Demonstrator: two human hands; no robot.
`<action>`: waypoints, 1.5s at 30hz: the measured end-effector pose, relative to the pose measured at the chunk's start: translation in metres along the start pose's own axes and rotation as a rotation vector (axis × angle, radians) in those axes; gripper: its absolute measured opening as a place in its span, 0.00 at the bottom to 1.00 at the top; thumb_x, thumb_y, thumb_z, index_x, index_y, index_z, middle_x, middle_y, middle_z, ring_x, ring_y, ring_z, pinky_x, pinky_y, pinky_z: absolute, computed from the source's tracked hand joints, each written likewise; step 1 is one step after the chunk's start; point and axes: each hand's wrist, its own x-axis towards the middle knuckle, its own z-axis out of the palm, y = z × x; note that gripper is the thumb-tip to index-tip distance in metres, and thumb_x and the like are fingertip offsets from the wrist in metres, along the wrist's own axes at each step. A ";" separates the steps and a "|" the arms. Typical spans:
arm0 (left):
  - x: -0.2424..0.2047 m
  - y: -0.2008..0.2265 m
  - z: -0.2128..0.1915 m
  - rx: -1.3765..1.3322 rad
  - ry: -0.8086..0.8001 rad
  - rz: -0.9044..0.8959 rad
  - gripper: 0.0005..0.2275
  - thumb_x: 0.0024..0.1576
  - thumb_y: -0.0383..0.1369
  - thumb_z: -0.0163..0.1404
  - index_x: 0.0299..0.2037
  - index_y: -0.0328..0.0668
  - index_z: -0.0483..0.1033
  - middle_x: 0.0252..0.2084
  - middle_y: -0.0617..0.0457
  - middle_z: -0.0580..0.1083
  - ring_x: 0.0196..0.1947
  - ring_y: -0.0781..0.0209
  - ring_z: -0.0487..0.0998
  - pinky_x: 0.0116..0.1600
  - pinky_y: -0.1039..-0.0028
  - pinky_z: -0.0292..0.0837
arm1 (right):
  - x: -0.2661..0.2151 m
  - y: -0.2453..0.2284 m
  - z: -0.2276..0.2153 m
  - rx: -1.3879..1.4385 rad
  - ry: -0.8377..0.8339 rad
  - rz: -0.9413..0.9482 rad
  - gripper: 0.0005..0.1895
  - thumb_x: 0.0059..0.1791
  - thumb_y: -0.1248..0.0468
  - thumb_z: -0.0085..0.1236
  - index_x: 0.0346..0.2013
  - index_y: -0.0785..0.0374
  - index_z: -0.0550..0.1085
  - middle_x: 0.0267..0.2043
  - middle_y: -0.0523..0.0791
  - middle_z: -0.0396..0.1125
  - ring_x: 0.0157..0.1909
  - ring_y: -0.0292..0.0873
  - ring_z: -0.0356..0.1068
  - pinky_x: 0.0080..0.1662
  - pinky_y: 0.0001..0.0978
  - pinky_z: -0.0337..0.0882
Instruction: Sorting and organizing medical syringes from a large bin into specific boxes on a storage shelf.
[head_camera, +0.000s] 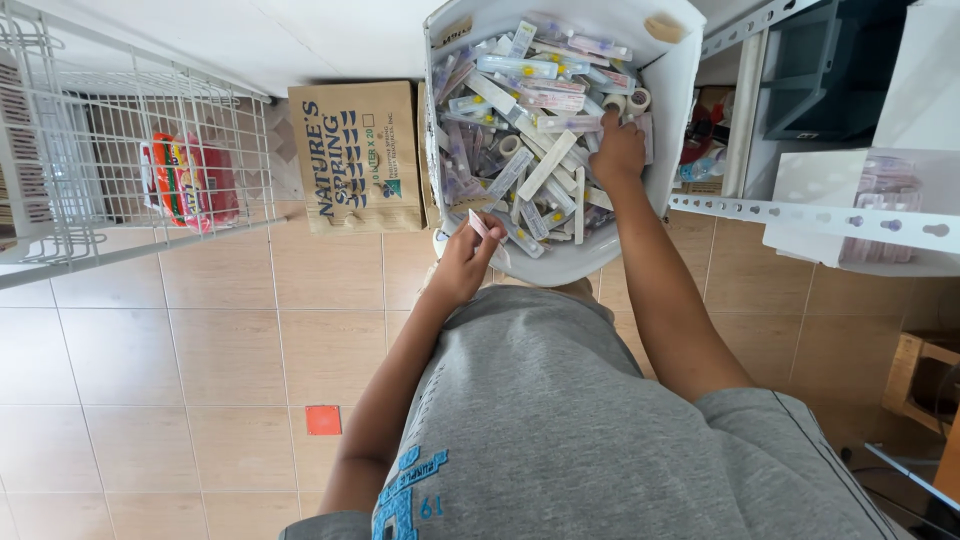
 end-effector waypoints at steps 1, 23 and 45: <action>0.003 0.001 0.001 0.000 -0.005 0.003 0.11 0.69 0.37 0.44 0.45 0.35 0.72 0.42 0.45 0.74 0.42 0.53 0.76 0.51 0.68 0.72 | -0.003 0.003 -0.002 0.001 0.003 0.005 0.36 0.39 0.65 0.72 0.59 0.52 0.67 0.57 0.57 0.64 0.60 0.63 0.62 0.57 0.53 0.67; 0.012 0.004 0.004 0.033 -0.108 0.058 0.12 0.68 0.39 0.46 0.47 0.36 0.72 0.43 0.48 0.76 0.45 0.56 0.78 0.53 0.68 0.72 | -0.018 0.044 0.035 0.799 -0.085 0.174 0.22 0.56 0.50 0.55 0.50 0.68 0.72 0.41 0.51 0.73 0.38 0.45 0.72 0.42 0.39 0.73; 0.035 -0.071 0.036 -0.557 -0.094 -0.146 0.25 0.61 0.28 0.57 0.65 0.34 0.57 0.54 0.49 0.73 0.55 0.61 0.76 0.60 0.68 0.74 | -0.177 -0.070 -0.038 1.095 -0.476 -0.365 0.32 0.62 0.53 0.39 0.79 0.60 0.51 0.76 0.50 0.53 0.76 0.50 0.54 0.72 0.44 0.56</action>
